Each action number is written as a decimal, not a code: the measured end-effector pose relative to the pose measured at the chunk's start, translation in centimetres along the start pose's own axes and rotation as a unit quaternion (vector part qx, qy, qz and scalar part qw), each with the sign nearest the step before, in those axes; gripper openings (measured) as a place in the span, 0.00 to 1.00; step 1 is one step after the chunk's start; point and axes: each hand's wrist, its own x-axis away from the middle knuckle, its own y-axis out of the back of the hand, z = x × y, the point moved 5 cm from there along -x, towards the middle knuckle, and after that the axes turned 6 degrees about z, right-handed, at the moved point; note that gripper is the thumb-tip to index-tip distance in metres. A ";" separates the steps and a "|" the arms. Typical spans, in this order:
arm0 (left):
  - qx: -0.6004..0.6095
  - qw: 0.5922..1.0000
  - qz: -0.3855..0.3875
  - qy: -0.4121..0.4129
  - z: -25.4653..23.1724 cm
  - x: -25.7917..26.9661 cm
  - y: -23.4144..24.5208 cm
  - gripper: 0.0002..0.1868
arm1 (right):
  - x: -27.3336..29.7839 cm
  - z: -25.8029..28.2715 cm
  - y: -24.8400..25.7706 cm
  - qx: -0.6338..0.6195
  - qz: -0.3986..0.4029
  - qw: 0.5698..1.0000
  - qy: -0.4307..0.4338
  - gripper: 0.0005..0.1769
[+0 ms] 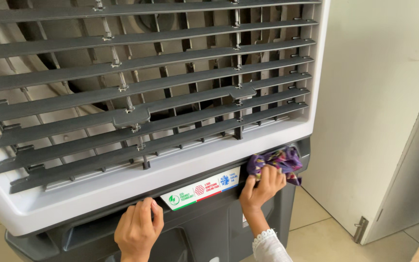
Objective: The person wipes the exterior surfaces of a large air cooler with a patterned cloth. They clean the lower front panel, the vented grille, and the top control panel in sequence.
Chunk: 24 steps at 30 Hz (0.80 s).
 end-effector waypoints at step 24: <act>-0.009 0.999 0.029 -0.027 8.4 2.8 4.7 0.04 | 0.6 1.4 -0.3 -0.067 0.004 0.998 0.004 0.11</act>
